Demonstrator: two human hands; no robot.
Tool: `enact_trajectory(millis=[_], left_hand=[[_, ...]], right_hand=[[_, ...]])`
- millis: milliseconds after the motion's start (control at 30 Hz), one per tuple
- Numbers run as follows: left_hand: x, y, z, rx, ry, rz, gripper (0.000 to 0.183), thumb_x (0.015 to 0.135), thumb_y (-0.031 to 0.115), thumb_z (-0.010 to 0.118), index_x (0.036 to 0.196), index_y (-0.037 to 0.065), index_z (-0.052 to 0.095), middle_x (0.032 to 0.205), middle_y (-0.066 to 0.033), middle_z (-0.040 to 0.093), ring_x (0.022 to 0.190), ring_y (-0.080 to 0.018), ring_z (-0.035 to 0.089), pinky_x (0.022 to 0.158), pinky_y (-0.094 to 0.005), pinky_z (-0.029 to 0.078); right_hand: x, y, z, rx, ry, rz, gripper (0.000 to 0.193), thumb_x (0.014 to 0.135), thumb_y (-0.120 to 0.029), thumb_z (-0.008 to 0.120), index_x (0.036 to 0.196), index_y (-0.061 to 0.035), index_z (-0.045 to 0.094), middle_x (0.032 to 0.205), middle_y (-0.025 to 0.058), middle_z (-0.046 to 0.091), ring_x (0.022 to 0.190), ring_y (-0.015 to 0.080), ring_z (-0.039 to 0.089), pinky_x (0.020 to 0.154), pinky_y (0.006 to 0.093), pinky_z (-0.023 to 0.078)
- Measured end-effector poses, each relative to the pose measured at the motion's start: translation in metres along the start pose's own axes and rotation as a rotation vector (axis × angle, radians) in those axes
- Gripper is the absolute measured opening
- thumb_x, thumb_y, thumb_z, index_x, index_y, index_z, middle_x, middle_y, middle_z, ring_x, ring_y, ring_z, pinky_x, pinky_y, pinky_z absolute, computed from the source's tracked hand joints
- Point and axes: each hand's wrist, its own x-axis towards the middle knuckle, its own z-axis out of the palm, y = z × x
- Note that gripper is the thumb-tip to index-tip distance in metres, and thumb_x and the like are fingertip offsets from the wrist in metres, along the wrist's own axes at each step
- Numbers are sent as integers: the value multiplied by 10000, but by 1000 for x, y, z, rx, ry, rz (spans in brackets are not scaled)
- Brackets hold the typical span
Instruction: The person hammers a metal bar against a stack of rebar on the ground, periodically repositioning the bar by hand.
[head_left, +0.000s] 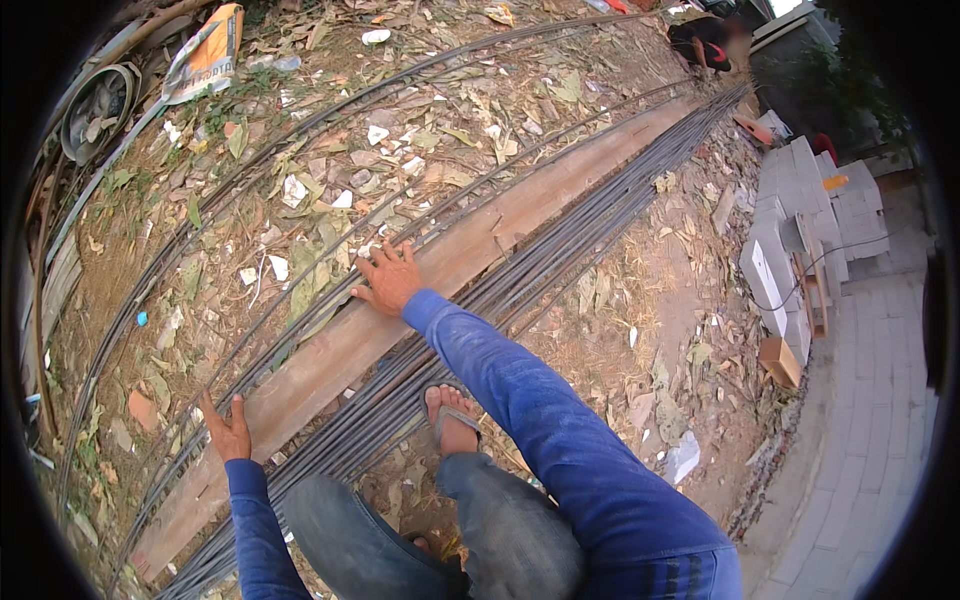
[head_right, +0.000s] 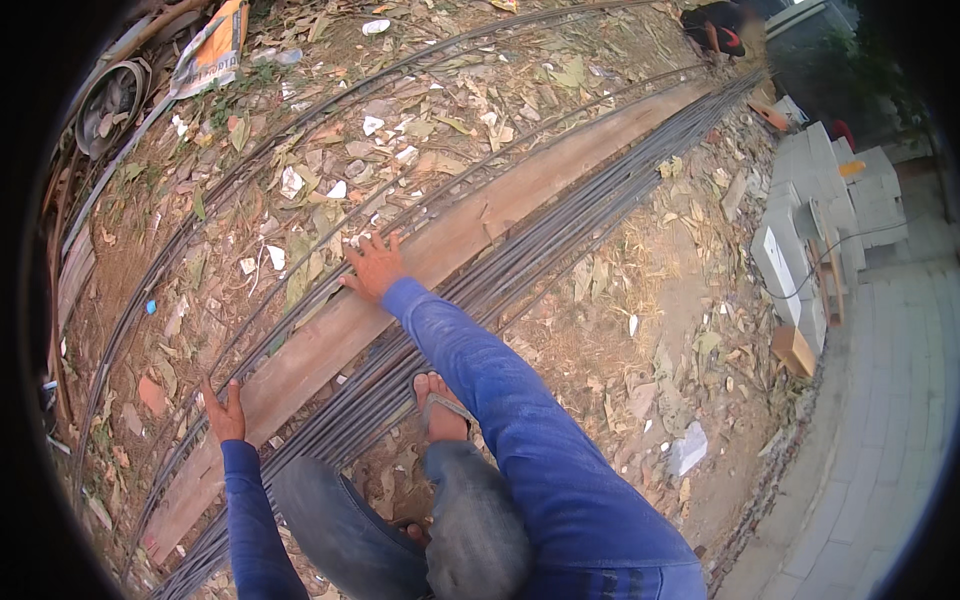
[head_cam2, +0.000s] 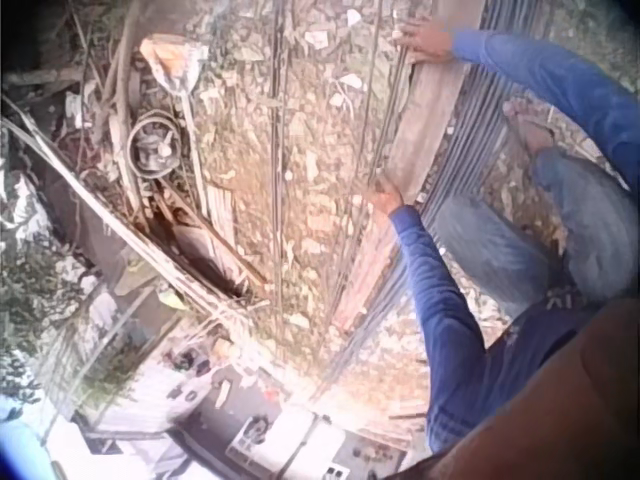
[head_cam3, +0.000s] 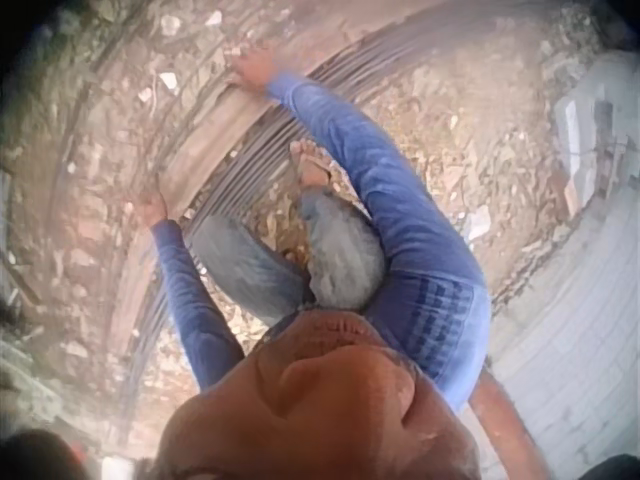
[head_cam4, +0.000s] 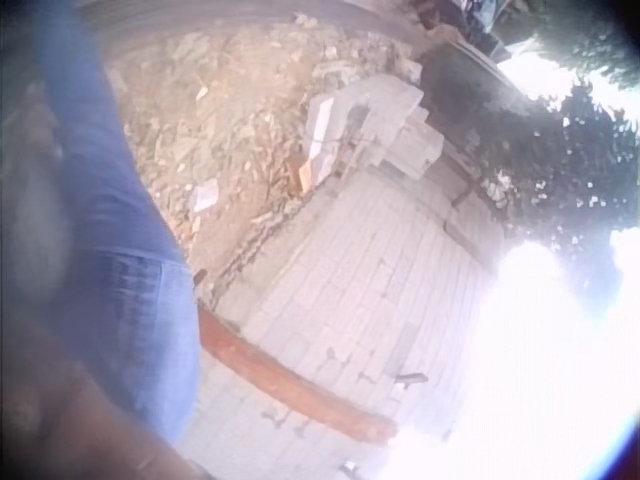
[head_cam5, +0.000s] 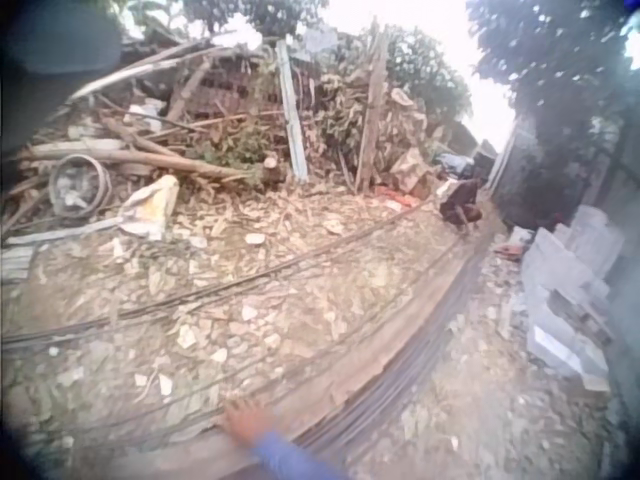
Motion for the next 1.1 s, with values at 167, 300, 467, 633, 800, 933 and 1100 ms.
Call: enact_trajectory(millis=[167, 300, 467, 633, 800, 933, 1100], left_hand=[[5, 6, 27, 259, -84, 234, 697, 980, 398, 615, 1520, 24, 382, 1547, -273, 378, 1462, -410, 325, 1192, -478, 258], [8, 1, 30, 378, -238, 199, 620, 999, 458, 550, 1443, 30, 488, 1465, -264, 475, 1391, -407, 419, 1144, -451, 326], [39, 8, 36, 423, -430, 68, 496, 966, 457, 589, 1201, 35, 699, 1156, -264, 685, 1119, -398, 649, 974, -426, 488], [57, -21, 50, 310, -376, 96, 526, 888, 526, 651, 850, 3, 694, 852, -206, 689, 845, -376, 669, 772, -459, 496], [49, 49, 0, 272, -388, 230, 435, 955, 409, 626, 814, -1, 590, 724, -200, 588, 723, -374, 581, 691, -459, 440], [23, 83, -55, 285, -128, 390, 370, 1010, 305, 561, 806, 5, 486, 639, -180, 455, 579, -351, 432, 588, -455, 390], [-19, 138, -128, 241, -123, 464, 405, 1011, 336, 569, 777, 21, 467, 603, -149, 384, 546, -297, 357, 537, -398, 343]], right_hand=[[-25, 24, 10, -59, -32, 65, 555, 963, -568, 520, 1334, -165, 609, 1377, 123, 577, 1394, 346, 418, 1148, 684, 167], [-21, 3, 3, -49, -297, 61, 509, 981, -523, 524, 1316, -151, 614, 1333, 149, 601, 1383, 361, 424, 1136, 690, 208], [-2, 25, -17, -123, -386, 173, 610, 999, -604, 388, 1345, -154, 612, 1428, 132, 547, 1383, 348, 439, 1119, 768, 112], [21, 40, -31, -212, -382, -8, 703, 921, -712, 445, 1179, -117, 717, 1301, 105, 633, 1279, 299, 537, 1111, 755, 131], [16, 56, -60, -3, -184, -47, 534, 912, -613, 579, 1015, -114, 735, 1087, 82, 700, 1128, 274, 618, 997, 584, 344], [2, 34, -145, 70, 104, -228, 455, 892, -565, 631, 935, -119, 713, 922, 61, 650, 953, 263, 598, 868, 445, 382], [-44, 19, -234, 40, 198, -270, 428, 863, -552, 667, 892, -125, 672, 821, 28, 586, 806, 239, 528, 787, 400, 362]])
